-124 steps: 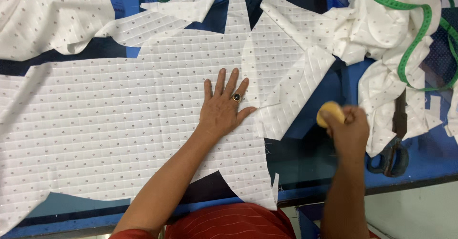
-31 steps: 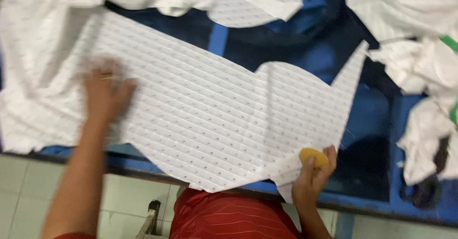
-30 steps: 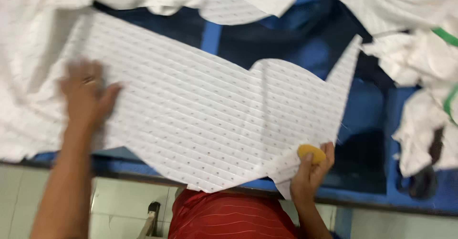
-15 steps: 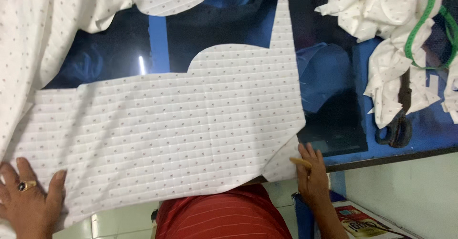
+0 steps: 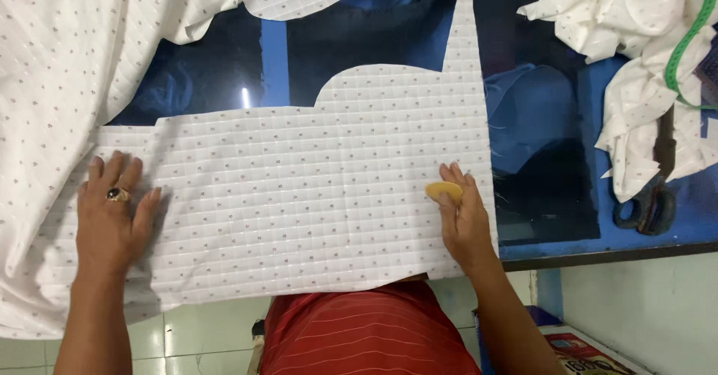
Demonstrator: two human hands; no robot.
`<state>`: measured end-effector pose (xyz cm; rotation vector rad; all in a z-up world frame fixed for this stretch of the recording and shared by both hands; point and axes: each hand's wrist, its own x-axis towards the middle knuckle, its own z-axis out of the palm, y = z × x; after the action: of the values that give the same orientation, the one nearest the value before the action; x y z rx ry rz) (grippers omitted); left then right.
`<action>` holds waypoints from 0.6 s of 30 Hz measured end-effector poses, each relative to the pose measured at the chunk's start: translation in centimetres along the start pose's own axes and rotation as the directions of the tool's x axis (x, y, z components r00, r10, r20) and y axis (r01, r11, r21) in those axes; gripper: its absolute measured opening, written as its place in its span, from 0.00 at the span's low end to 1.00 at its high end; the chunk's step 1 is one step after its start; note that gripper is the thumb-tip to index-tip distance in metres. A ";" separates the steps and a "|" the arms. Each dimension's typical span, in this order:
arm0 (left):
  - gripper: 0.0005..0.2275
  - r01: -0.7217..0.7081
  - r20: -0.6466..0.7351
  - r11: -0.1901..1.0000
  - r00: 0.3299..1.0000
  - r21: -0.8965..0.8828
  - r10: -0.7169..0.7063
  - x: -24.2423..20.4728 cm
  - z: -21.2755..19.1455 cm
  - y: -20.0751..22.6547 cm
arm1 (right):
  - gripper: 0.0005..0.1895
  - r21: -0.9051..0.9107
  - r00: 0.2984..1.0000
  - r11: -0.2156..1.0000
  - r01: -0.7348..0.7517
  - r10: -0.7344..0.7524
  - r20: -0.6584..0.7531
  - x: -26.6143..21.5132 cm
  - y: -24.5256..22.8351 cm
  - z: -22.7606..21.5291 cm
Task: The person lays out a white patterned fabric on a blue table, smooths it, and uses a ruler and chalk to mark lines. They then use scissors to cut the fabric along the marked lines and fold the resulting pieces.
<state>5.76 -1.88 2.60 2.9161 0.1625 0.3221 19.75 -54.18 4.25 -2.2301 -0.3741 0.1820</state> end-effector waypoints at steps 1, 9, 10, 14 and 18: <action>0.23 -0.004 0.002 1.000 1.000 0.000 0.004 0.4 -0.4 -0.4 | 0.25 0.001 1.000 1.000 -0.004 0.004 -0.002 -0.9 0.6 -0.5; 0.30 0.200 0.144 0.979 0.971 -0.049 -0.191 1.8 -1.3 -4.4 | 0.24 -0.010 0.967 0.970 -0.243 0.241 -0.077 -6.1 3.1 -4.3; 0.30 0.193 0.144 0.980 0.972 -0.055 -0.183 1.8 -1.1 -4.1 | 0.24 -0.013 0.966 0.969 -0.246 0.245 -0.085 -4.9 2.6 -4.1; 0.29 0.119 0.102 0.991 0.987 0.062 -0.125 2.7 0.1 -2.0 | 0.20 0.055 0.952 0.991 -0.124 0.134 -0.275 0.7 0.4 -3.3; 0.29 -0.083 -0.017 0.991 0.996 0.100 0.086 3.1 1.3 -2.2 | 0.26 0.022 0.964 0.995 0.094 -0.086 -0.252 5.2 3.9 -1.7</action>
<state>8.86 0.45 1.56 3.0250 0.0598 0.3688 25.87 -56.04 2.33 -2.1651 -0.3298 -0.1415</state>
